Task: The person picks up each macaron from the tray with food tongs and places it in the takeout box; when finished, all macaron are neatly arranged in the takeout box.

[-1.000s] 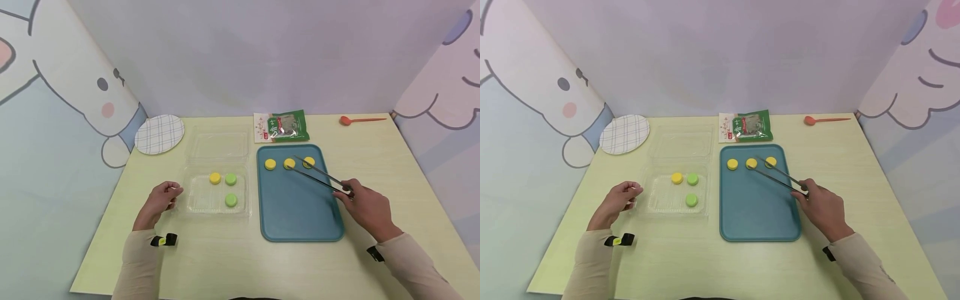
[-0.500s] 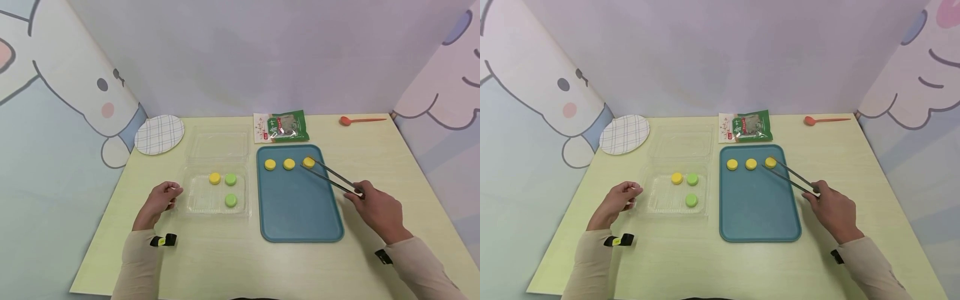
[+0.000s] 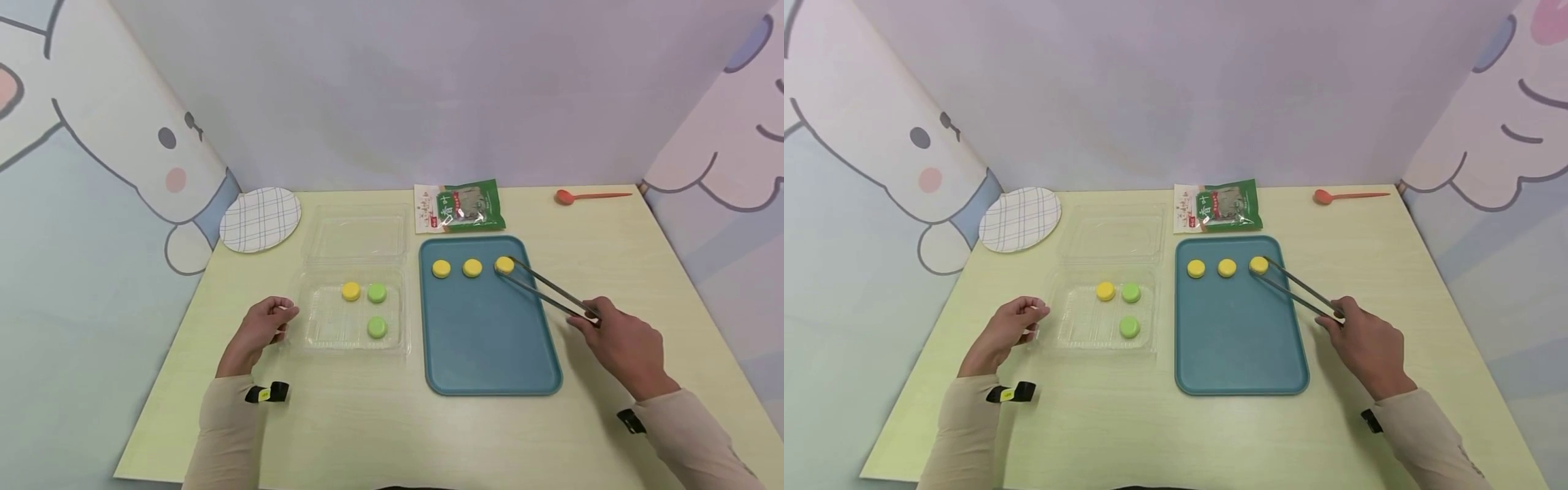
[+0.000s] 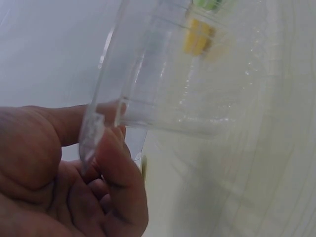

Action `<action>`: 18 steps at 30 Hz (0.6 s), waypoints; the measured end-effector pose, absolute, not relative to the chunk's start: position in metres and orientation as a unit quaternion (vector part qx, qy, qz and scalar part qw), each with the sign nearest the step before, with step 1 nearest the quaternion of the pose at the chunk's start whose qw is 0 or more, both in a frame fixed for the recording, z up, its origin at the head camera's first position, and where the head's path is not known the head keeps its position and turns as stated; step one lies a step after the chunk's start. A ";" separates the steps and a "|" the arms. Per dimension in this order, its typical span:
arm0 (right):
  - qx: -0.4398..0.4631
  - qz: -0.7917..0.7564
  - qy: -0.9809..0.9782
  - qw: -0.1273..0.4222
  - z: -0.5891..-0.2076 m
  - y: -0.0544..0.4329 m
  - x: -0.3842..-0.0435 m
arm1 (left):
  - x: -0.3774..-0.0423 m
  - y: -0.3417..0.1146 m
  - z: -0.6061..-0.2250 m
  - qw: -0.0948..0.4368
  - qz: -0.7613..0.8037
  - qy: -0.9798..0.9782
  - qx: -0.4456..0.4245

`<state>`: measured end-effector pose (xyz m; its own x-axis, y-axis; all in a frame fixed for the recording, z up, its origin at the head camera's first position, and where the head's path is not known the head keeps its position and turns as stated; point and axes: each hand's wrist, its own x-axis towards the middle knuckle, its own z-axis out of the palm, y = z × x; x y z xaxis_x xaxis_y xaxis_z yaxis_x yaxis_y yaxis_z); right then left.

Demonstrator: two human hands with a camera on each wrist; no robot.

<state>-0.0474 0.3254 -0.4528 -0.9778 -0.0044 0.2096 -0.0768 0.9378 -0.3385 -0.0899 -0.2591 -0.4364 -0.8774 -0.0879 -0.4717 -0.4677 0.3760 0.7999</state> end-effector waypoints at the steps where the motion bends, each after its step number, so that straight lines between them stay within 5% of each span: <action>1: 0.025 0.173 -0.979 0.106 -0.452 0.325 -0.048 | -0.090 -0.259 -0.437 0.177 0.532 0.810 -0.172; 18: 0.046 0.167 -0.977 0.127 -0.447 0.322 -0.049 | -0.089 -0.259 -0.437 0.175 0.536 0.809 -0.168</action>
<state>-0.0489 0.3223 -0.4471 -0.9636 -0.0482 0.2629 -0.1329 0.9399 -0.3145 -0.0890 -0.2594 -0.4366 -0.8818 -0.0846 -0.4639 -0.4602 0.3689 0.8075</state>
